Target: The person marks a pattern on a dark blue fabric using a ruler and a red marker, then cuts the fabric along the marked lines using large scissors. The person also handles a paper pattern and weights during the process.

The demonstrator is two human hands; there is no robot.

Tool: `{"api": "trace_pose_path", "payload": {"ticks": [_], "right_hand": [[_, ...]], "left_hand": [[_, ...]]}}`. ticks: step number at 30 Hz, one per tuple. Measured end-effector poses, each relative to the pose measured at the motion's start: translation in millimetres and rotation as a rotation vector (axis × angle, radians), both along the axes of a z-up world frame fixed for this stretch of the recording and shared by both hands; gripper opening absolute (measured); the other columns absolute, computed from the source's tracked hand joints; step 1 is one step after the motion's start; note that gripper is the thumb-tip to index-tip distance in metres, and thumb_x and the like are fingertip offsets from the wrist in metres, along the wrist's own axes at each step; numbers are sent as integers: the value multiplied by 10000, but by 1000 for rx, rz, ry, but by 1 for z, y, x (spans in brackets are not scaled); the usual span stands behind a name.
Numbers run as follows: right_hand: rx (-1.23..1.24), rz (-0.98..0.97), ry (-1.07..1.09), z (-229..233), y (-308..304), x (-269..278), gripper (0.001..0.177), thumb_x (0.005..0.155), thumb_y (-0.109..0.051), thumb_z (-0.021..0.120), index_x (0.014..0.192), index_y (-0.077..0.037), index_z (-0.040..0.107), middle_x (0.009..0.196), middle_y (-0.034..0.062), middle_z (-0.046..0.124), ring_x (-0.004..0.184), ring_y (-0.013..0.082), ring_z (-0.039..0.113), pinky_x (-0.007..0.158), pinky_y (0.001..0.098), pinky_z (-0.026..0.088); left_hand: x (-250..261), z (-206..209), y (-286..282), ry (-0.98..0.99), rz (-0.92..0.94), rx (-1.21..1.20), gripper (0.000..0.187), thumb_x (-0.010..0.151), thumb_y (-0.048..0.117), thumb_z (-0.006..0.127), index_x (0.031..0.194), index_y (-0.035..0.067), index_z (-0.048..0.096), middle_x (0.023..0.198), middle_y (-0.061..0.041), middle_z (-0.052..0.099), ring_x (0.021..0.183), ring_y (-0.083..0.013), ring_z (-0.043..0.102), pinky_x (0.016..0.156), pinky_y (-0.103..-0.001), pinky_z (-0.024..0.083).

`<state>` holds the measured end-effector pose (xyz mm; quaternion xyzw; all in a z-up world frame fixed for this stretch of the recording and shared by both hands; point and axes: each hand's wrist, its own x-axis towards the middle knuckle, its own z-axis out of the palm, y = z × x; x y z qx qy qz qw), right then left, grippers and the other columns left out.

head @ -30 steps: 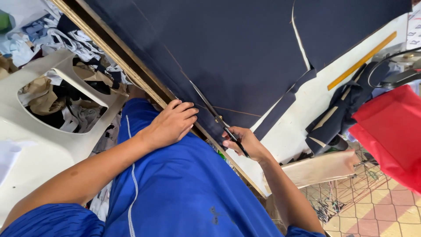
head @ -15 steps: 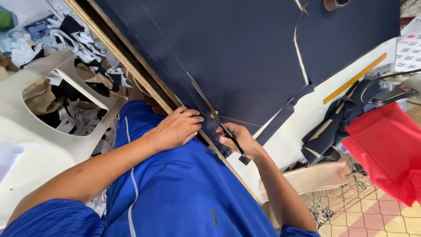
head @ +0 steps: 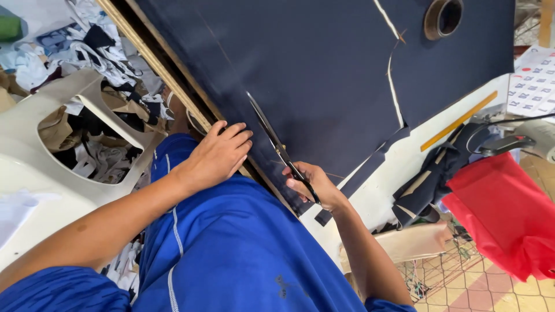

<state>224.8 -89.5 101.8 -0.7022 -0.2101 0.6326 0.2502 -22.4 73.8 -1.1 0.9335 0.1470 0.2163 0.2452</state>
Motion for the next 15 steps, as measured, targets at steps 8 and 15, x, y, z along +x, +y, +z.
{"api": "trace_pose_path", "payload": {"ticks": [8,15], "right_hand": [[37,14,-48,-9,31,-15,308,941,-172,822,1078,80,709,690,111,587,351,141,533,315,257,438],[53,31,-3,8,56,-15,368,913,-237,824,1083,69,713,657,103,607,398,134,573,337,254,459]], "left_hand": [[-5,11,9,6,-78,-37,236,1040,247,593,1107,55,713,1185,-131,684,1293,-334,581,1095,-558,371],[-7,8,13,-6,-112,-82,237,1025,235,598,1096,53,732,1181,-139,696,1295,-329,585,1109,-566,348]]}}
